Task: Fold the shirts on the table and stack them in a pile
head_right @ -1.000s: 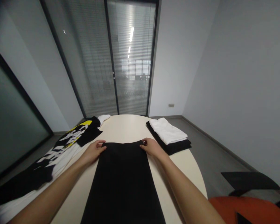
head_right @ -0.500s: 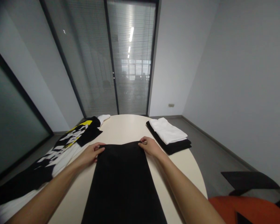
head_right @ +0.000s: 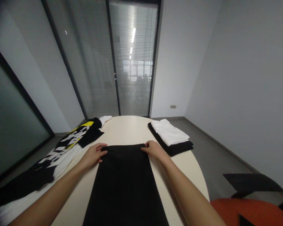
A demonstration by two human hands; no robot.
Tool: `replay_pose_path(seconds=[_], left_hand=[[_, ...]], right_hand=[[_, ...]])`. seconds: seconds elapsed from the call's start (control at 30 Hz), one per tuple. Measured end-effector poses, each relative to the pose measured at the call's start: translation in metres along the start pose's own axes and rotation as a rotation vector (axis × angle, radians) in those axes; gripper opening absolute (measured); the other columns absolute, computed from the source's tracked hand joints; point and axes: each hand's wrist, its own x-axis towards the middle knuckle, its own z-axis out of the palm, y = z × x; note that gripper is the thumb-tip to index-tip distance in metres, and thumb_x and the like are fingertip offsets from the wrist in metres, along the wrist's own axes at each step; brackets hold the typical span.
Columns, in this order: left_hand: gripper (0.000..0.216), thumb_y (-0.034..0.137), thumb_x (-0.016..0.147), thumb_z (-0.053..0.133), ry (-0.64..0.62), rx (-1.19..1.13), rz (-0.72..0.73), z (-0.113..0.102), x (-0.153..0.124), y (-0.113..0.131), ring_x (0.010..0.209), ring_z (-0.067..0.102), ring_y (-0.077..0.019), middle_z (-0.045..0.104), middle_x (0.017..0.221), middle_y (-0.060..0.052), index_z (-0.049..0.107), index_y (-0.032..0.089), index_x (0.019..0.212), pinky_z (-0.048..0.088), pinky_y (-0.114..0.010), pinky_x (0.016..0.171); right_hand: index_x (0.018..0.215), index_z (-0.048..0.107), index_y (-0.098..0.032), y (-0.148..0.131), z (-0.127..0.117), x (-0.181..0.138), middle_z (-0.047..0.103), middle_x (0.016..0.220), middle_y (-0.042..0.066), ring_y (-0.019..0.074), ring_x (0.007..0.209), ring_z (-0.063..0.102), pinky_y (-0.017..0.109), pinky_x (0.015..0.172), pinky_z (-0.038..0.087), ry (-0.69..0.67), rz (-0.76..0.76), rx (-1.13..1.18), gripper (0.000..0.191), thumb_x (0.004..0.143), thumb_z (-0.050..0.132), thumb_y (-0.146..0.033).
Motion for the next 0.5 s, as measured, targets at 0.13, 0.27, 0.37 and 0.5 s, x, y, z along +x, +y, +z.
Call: replay_pose_path(seconds=[0.13, 0.27, 0.37, 0.5], left_hand=[[0.036, 0.016, 0.073, 0.076, -0.002, -0.104, -0.104, -0.002, -0.012, 0.016, 0.079, 0.066, -0.0163, 0.066, 0.104, -0.008, 0.067, 0.018, 0.108, 0.057, -0.021, 0.051], [0.032, 0.007, 0.075, 0.073, -0.031, -0.253, -0.121, -0.006, -0.018, 0.025, 0.089, 0.066, -0.0160, 0.065, 0.104, -0.008, 0.068, 0.016, 0.106, 0.062, -0.028, 0.075], [0.033, 0.006, 0.075, 0.073, -0.061, -0.304, -0.097, -0.008, -0.017, 0.024, 0.092, 0.066, -0.0147, 0.065, 0.103, -0.007, 0.068, 0.017, 0.105, 0.060, -0.027, 0.082], [0.034, 0.010, 0.073, 0.076, -0.036, -0.255, -0.098, -0.011, -0.017, 0.024, 0.096, 0.066, -0.0169, 0.065, 0.109, -0.008, 0.067, 0.018, 0.105, 0.060, -0.028, 0.080]], right_hand=[[0.073, 0.058, -0.016, -0.003, -0.006, -0.002, 0.057, 0.063, -0.003, 0.0109, 0.058, 0.049, 0.023, 0.054, 0.034, -0.019, -0.009, 0.108, 0.021, 0.074, 0.074, -0.030], [0.085, 0.054, -0.018, -0.013, -0.013, -0.009, 0.053, 0.056, -0.005, 0.0094, 0.047, 0.047, 0.022, 0.047, 0.035, -0.121, 0.132, 0.345, 0.025, 0.079, 0.073, -0.033], [0.090, 0.047, -0.020, -0.022, -0.016, -0.016, 0.060, 0.059, -0.003, 0.0104, 0.046, 0.053, 0.021, 0.044, 0.039, -0.215, 0.211, 0.524, 0.030, 0.084, 0.071, -0.037], [0.094, 0.043, -0.022, -0.028, -0.017, -0.019, 0.067, 0.067, 0.000, 0.0114, 0.050, 0.060, 0.020, 0.046, 0.045, -0.197, 0.201, 0.626, 0.036, 0.084, 0.073, -0.039]])
